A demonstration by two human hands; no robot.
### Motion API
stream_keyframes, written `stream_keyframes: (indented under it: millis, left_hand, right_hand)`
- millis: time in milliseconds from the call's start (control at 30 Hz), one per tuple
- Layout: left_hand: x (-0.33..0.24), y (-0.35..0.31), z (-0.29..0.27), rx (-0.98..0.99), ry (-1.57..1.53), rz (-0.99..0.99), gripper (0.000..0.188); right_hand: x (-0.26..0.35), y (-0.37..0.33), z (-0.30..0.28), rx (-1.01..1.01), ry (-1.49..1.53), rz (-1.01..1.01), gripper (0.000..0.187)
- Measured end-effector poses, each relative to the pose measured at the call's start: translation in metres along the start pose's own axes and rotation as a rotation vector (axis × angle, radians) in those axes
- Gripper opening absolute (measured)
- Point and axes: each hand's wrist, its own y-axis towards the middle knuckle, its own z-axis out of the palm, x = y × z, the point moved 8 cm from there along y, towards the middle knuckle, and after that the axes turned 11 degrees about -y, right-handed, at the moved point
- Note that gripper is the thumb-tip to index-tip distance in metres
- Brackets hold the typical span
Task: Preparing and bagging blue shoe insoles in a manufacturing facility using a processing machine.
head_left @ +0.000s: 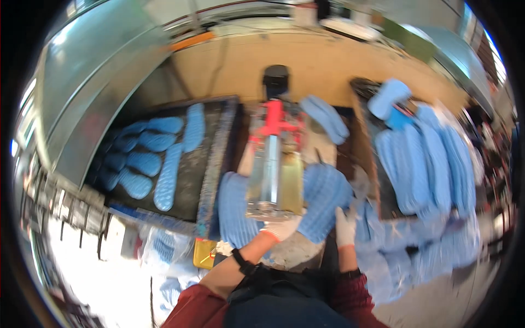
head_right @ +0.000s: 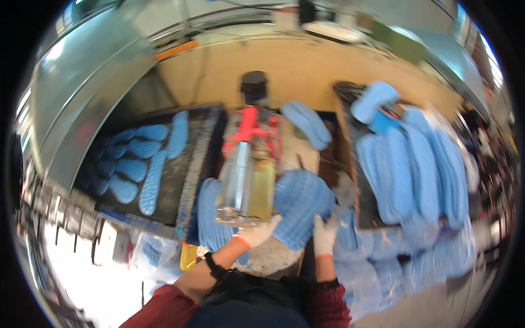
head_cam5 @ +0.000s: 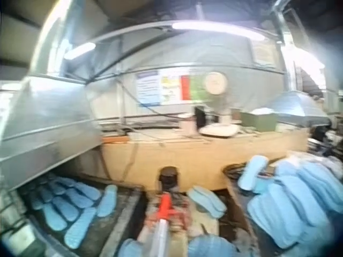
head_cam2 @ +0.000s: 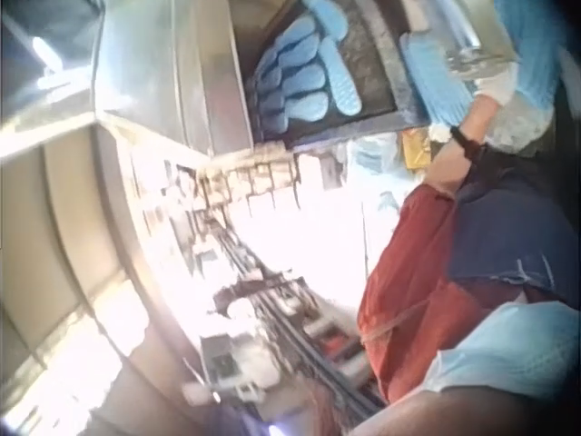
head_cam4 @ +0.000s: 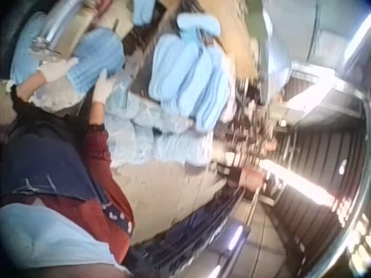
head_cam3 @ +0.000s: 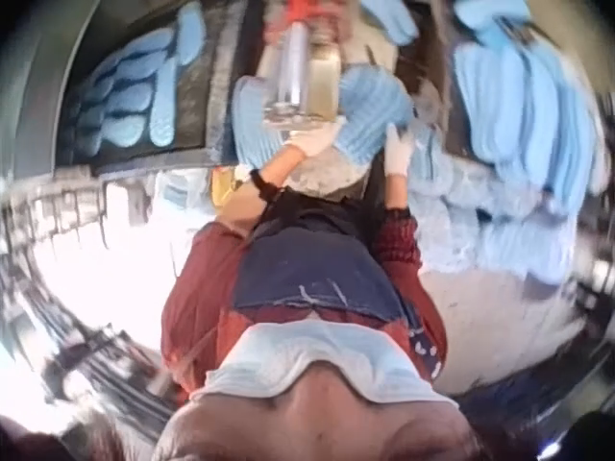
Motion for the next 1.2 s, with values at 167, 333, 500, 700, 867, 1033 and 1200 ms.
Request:
stream_keyframes:
  millis: [167, 333, 500, 700, 867, 1033, 1200]
  left_hand:
    - [0.052, 0.011, 0.023, 0.080, -0.851, -0.058, 0.030]
    - [0.059, 0.010, 0.034, 0.228, -1.045, -0.024, 0.035]
    - [0.037, -0.009, 0.024, 0.207, -0.165, -0.269, 0.057]
    - [-0.003, -0.054, -0.006, 0.184, 0.125, -0.226, 0.057]
    - [0.016, -0.058, -0.005, 0.387, 0.375, -0.415, 0.059]
    - [-0.018, -0.058, -0.039, 0.172, 0.290, -0.029, 0.051]
    - [-0.029, -0.086, -0.114, 0.121, 0.002, -0.028, 0.024]
  right_hand:
    - [0.001, -0.001, 0.003, 0.234, 0.377, 0.273, 0.057]
    - [0.035, -0.010, 0.018, 0.231, 0.143, -0.061, 0.058]
    - [0.038, -0.022, 0.013, 0.306, 0.329, 0.039, 0.057]
    - [0.041, -0.060, 0.003, 0.464, 0.296, 0.014, 0.058]
    - [0.036, -0.055, 0.000, 0.327, -0.199, 0.028, 0.083]
    - [0.103, -0.065, -0.041, 0.001, -0.782, -0.314, 0.089]
    - [0.194, -0.055, -0.083, 0.139, -0.363, -0.812, 0.033]
